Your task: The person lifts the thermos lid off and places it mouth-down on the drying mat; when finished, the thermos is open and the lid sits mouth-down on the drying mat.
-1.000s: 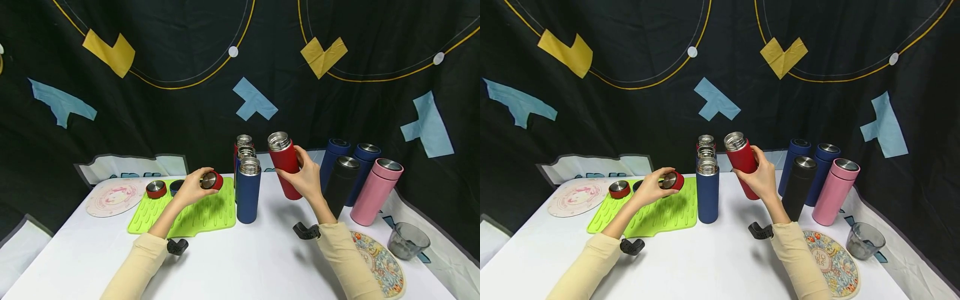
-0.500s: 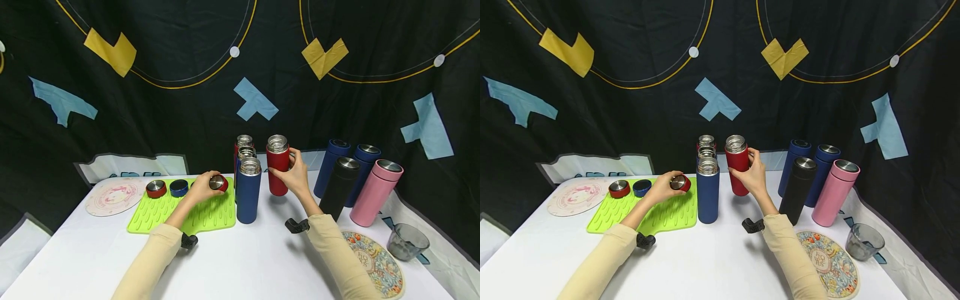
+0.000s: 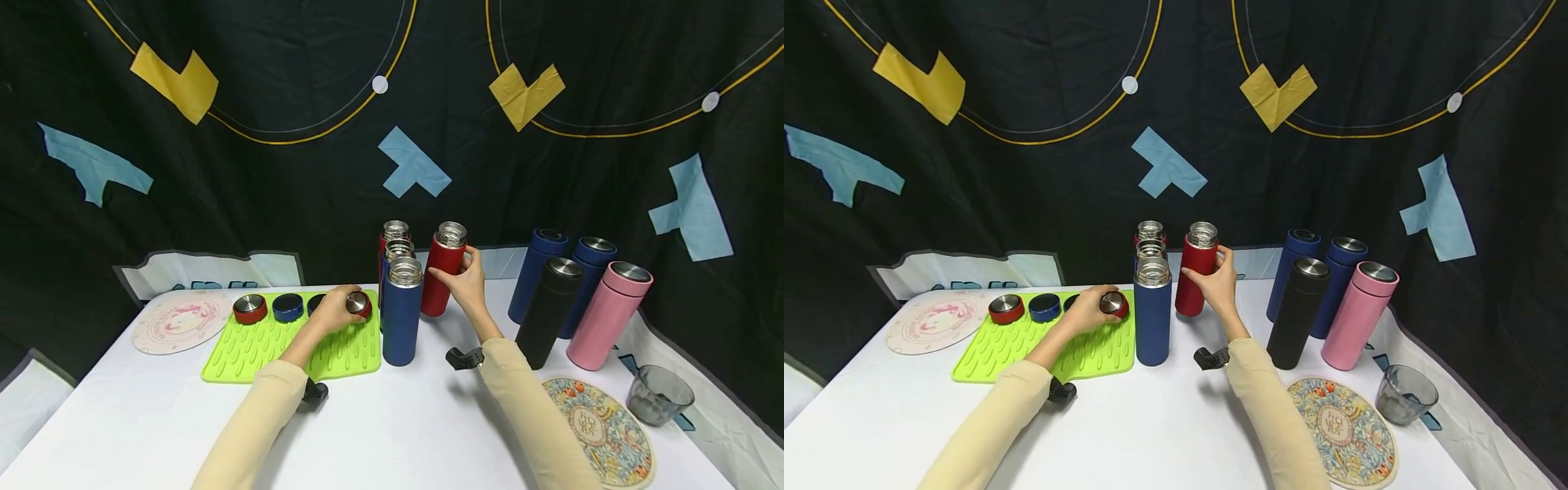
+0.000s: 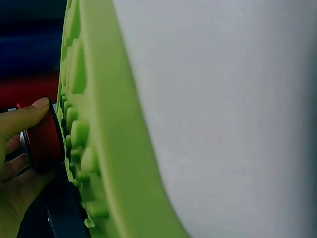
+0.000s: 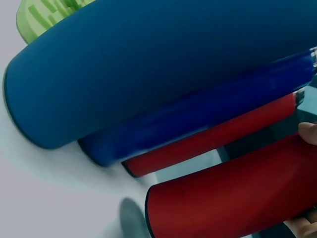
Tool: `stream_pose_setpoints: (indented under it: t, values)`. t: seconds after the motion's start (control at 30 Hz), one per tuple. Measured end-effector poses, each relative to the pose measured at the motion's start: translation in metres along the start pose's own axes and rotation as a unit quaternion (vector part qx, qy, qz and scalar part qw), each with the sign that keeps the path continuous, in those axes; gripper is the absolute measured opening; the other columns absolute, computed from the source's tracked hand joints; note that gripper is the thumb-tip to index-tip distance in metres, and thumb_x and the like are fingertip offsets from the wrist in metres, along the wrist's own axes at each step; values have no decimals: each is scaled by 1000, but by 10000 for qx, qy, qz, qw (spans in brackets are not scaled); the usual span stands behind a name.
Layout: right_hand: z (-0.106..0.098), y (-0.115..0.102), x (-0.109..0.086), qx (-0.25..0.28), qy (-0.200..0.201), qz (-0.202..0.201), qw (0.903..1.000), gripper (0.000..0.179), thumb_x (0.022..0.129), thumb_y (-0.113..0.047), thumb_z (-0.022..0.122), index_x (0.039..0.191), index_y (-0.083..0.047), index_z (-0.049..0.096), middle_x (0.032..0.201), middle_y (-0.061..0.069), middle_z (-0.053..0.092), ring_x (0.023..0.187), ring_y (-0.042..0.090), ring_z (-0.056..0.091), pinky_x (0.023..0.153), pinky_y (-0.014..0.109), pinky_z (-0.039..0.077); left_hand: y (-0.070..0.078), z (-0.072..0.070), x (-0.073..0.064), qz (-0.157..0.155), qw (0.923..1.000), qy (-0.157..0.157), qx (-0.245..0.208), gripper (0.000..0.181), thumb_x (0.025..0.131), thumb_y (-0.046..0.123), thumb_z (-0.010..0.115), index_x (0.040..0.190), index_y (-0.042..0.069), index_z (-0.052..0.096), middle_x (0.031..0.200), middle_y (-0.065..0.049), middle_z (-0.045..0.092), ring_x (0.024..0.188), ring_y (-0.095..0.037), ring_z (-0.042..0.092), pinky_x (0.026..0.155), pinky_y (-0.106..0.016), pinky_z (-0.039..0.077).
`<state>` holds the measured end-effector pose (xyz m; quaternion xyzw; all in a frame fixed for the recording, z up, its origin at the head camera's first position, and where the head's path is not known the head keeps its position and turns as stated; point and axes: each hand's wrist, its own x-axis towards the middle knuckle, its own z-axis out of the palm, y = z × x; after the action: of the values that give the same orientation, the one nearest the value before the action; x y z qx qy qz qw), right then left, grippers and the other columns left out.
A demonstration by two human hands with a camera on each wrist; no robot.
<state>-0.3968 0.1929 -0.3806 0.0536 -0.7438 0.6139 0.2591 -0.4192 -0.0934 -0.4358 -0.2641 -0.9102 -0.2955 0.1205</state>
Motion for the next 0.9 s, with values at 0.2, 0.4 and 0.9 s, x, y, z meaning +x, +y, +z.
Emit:
stream_pose_setpoints:
  t: [0.2, 0.4, 0.9]
  values:
    - [13, 11, 3, 194, 72, 307, 9993, 81, 75, -15, 83, 137, -3, 32, 127, 21, 57, 110, 33, 59, 95, 43, 49, 0, 3, 3, -140, 9998, -104, 80, 61, 72, 9, 85, 123, -8, 57, 122, -24, 59, 110, -37, 58, 92, -44, 50]
    - [20, 15, 6, 221, 173, 325, 9991, 79, 75, -14, 83, 135, -3, 34, 126, 22, 58, 109, 34, 60, 94, 45, 49, 2, 5, 4, -194, 9997, -113, 41, 59, 73, 8, 85, 122, -9, 57, 118, -24, 60, 108, -37, 59, 91, -44, 50]
    - [29, 23, 5, -140, -153, -98, 9997, 70, 81, -3, 76, 136, -2, 34, 128, 23, 57, 113, 34, 59, 95, 44, 49, 11, 3, -1, -593, 9973, -406, 154, 67, 75, 8, 82, 130, -12, 49, 120, -27, 57, 109, -38, 58, 93, -47, 49]
